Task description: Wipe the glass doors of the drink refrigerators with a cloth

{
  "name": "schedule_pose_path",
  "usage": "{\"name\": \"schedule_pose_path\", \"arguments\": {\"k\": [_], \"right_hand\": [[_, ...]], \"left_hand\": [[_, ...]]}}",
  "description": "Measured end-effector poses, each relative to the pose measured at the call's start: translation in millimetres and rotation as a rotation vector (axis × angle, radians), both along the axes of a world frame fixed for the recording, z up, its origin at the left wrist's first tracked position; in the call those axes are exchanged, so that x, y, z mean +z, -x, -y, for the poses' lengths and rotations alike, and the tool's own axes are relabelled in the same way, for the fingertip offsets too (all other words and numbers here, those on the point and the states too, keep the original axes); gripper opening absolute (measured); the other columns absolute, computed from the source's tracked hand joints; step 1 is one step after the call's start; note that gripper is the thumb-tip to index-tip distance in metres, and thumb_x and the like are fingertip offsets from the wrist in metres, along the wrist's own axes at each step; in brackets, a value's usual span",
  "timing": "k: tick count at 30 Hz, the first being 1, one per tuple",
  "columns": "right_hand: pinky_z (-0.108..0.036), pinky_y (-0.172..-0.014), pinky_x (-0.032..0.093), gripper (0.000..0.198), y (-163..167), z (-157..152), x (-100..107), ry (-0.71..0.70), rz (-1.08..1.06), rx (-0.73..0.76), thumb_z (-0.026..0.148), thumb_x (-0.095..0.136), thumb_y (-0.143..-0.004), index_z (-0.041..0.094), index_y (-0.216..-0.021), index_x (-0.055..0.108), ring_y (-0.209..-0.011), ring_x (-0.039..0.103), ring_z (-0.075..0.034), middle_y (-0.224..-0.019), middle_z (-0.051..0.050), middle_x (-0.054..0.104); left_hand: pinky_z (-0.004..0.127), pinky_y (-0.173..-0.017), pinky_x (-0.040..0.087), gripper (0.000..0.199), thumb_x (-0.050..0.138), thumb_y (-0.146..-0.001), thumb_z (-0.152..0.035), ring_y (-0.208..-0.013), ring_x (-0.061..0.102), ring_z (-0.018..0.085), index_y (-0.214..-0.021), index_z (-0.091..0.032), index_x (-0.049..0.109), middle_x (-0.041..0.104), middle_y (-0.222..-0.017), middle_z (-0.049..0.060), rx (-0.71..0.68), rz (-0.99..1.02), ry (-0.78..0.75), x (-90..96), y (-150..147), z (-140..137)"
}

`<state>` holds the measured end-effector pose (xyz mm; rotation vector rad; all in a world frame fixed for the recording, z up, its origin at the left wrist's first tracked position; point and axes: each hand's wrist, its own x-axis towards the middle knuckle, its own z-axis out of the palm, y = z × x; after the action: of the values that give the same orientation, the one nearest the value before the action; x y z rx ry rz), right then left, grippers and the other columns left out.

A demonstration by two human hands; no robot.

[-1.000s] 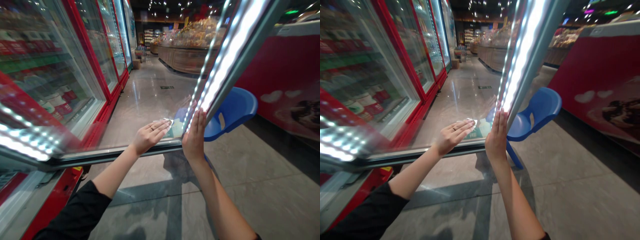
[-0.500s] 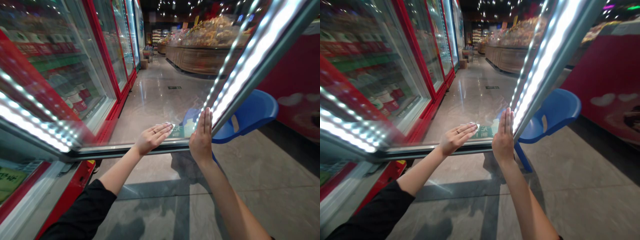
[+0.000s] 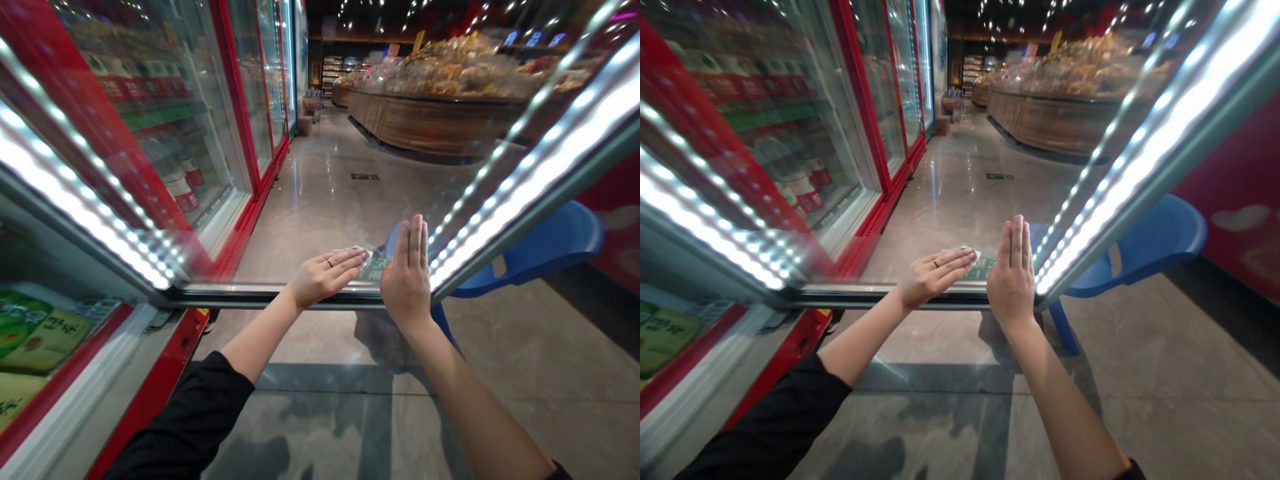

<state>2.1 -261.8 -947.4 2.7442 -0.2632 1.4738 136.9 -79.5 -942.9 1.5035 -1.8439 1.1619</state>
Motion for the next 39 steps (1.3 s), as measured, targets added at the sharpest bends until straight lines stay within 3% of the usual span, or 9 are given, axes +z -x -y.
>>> {"name": "schedule_pose_path", "arguments": {"k": [4, 7, 10, 14, 19, 23, 27, 34, 39], "right_hand": [[-0.067, -0.139, 0.036, 0.099, -3.1, -15.9, 0.4, 0.03, 0.059, -0.064, 0.001, 0.042, -0.1, 0.027, -0.183, -0.007, -0.177, 0.015, -0.033, -0.192, -0.01, 0.012], [-0.064, -0.138, 0.038, 0.099, -14.8, -34.5, 7.9, 0.083, 0.095, -0.047, 0.003, 0.044, -0.101, 0.024, -0.183, -0.005, -0.177, 0.015, -0.034, -0.192, -0.011, 0.01], [-0.062, -0.139, 0.038, 0.097, -34.1, -49.0, 25.3, 0.116, 0.107, 0.007, 0.004, 0.04, -0.103, 0.029, -0.182, -0.011, -0.177, 0.015, -0.033, -0.193, -0.008, 0.01], [-0.062, -0.139, 0.037, 0.093, -54.7, -54.4, 43.8, 0.118, 0.088, 0.06, 0.006, 0.029, -0.107, 0.039, -0.18, -0.018, -0.177, 0.017, -0.03, -0.192, -0.002, 0.019], [-0.063, -0.138, 0.038, 0.087, -62.0, -50.3, 20.0, 0.087, 0.119, 0.061, 0.013, 0.034, -0.11, 0.032, -0.183, -0.009, -0.176, 0.022, -0.031, -0.19, -0.009, 0.026], [-0.062, -0.138, 0.036, 0.087, -69.1, -44.9, -7.3, 0.095, 0.098, 0.04, 0.035, 0.046, -0.114, 0.021, -0.183, -0.004, -0.177, 0.019, -0.035, -0.19, -0.018, 0.022], [-0.065, -0.139, 0.029, 0.093, -72.9, -36.8, -14.6, 0.083, 0.021, 0.02, 0.052, 0.048, -0.112, 0.014, -0.182, 0.0, -0.178, 0.013, -0.038, -0.19, -0.024, 0.016], [-0.068, -0.137, 0.031, 0.098, -67.5, -52.0, -6.5, 0.049, 0.091, 0.049, 0.041, 0.056, -0.108, 0.021, -0.183, -0.004, -0.177, 0.013, -0.04, -0.191, -0.019, 0.014], [-0.074, -0.137, 0.026, 0.097, -76.6, -75.5, -1.2, 0.006, 0.224, 0.073, 0.032, 0.052, -0.105, 0.022, -0.183, -0.006, -0.178, 0.005, -0.04, -0.193, -0.015, 0.005]], "left_hand": [[0.034, -0.124, 0.06, 0.03, 0.059, -0.113, -0.009, -0.147, 0.068, 0.02, -0.14, -0.013, 0.07, 0.078, -0.148, 0.01, 0.061, -0.038, 0.065, 12.0, -11.2, -26.6], [0.034, -0.128, 0.057, 0.037, 0.056, -0.113, -0.006, -0.154, 0.062, 0.018, -0.147, -0.015, 0.067, 0.075, -0.153, 0.01, 0.081, -0.127, 0.124, 22.1, -13.3, -25.4], [0.036, -0.131, 0.055, 0.038, 0.055, -0.114, -0.009, -0.158, 0.057, 0.018, -0.15, -0.016, 0.065, 0.072, -0.157, 0.01, 0.043, -0.138, 0.099, 20.4, -15.5, -20.4], [0.033, -0.125, 0.06, 0.026, 0.056, -0.114, -0.012, -0.146, 0.07, 0.018, -0.134, -0.014, 0.072, 0.078, -0.148, 0.008, 0.036, -0.015, 0.071, 10.7, -24.8, -37.5], [0.035, -0.124, 0.061, 0.033, 0.058, -0.113, -0.01, -0.149, 0.066, 0.019, -0.144, -0.016, 0.069, 0.078, -0.149, 0.009, 0.057, -0.035, 0.064, 12.5, -35.4, -66.2], [0.037, -0.13, 0.057, 0.047, 0.051, -0.115, -0.009, -0.156, 0.059, 0.018, -0.16, -0.021, 0.059, 0.071, -0.159, 0.008, 0.101, -0.152, 0.129, 21.6, -32.1, -55.1], [0.036, -0.13, 0.056, 0.046, 0.052, -0.116, -0.011, -0.156, 0.059, 0.018, -0.161, -0.018, 0.057, 0.071, -0.158, 0.01, 0.086, -0.132, 0.142, 18.8, -30.6, -49.9], [0.037, -0.126, 0.06, 0.04, 0.054, -0.115, -0.01, -0.152, 0.063, 0.02, -0.154, -0.017, 0.063, 0.075, -0.152, 0.01, 0.056, -0.041, -0.021, -3.1, -48.3, -97.4], [0.035, -0.13, 0.056, 0.042, 0.055, -0.114, -0.009, -0.154, 0.062, 0.017, -0.153, -0.021, 0.064, 0.076, -0.153, 0.006, 0.092, -0.145, 0.188, 12.8, -48.3, -81.3]]}}
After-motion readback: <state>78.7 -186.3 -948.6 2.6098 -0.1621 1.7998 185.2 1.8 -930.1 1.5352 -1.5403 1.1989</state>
